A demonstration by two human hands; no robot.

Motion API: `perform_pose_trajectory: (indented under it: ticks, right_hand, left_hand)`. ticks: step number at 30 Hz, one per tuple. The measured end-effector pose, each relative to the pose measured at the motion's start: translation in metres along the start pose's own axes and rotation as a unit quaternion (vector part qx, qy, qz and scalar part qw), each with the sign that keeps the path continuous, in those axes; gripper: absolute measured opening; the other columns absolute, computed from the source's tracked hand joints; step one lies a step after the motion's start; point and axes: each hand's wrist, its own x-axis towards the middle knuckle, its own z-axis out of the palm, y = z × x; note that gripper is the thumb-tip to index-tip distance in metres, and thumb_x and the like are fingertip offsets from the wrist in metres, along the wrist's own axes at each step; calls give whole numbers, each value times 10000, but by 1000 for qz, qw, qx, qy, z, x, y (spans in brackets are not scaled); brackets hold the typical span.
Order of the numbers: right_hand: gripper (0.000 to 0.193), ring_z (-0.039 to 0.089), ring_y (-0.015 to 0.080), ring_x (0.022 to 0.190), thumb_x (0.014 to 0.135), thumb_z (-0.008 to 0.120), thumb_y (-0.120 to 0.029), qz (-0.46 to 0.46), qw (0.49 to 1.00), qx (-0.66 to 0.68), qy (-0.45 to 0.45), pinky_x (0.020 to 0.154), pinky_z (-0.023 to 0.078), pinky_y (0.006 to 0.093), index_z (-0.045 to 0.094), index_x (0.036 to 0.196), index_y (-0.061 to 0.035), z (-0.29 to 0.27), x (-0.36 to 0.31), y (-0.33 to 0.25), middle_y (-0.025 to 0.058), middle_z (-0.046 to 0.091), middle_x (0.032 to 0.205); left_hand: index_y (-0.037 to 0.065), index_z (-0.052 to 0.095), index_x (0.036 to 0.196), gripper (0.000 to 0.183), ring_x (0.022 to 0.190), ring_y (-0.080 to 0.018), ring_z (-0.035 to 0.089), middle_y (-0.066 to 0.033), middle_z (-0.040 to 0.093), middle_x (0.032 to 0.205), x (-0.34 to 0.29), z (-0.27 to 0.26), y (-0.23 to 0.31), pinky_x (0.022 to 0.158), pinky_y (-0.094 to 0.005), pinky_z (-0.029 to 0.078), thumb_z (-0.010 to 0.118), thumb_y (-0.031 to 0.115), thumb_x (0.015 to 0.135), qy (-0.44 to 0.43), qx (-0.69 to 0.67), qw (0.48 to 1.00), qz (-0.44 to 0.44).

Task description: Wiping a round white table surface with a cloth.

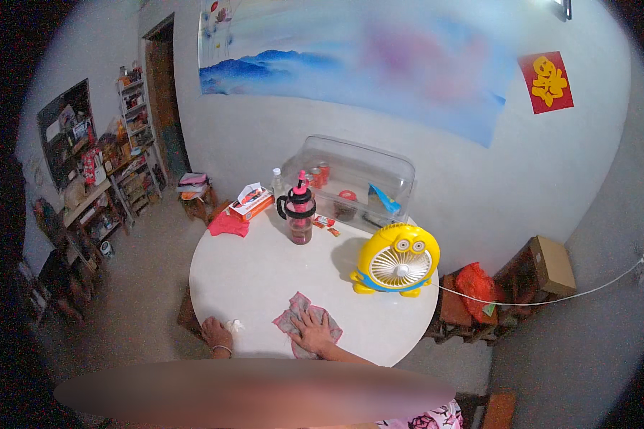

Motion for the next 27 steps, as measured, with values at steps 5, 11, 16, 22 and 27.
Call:
perform_pose_trajectory:
  ticks: [5,11,16,22,27]
  right_hand:
    - [657,184,355,1387,879,399,-582,4,1000,-24,-6,1032,123,687,333,1425,-223,2,23,-3,109,244,1496]
    - [666,152,331,1399,880,389,-584,10,999,-27,-20,1034,91,694,321,1432,-217,-1,42,-4,109,217,1509]
    - [686,150,326,1401,882,369,-593,15,998,-35,-51,1043,84,684,297,1443,-205,-8,42,-10,107,198,1518]
    - [684,121,332,1410,881,376,-594,14,999,-14,-49,1050,79,676,323,1433,-195,-3,31,-9,119,189,1520]
    - [666,199,343,1386,873,424,-570,10,999,-23,-29,1039,111,681,320,1432,-223,7,16,-8,104,229,1504]
  left_hand:
    - [21,618,1050,230,1230,-264,393,-97,498,1220,6,-2,-1,1042,-442,270,513,113,866,-35,15,999,-5]
    - [20,612,1072,250,1227,-261,395,-91,500,1223,4,1,2,1036,-441,280,521,131,867,-37,15,999,-15]
    - [28,614,1081,254,1231,-260,386,-82,500,1218,0,1,-2,1038,-437,275,524,132,867,-30,13,999,-17]
    - [37,616,1052,231,1212,-256,393,-79,497,1195,-6,6,-6,1040,-439,268,533,122,854,-9,16,1000,-10]
    - [35,603,1038,221,1204,-262,399,-83,493,1194,-9,15,-10,1036,-446,275,535,122,846,4,41,999,-11]
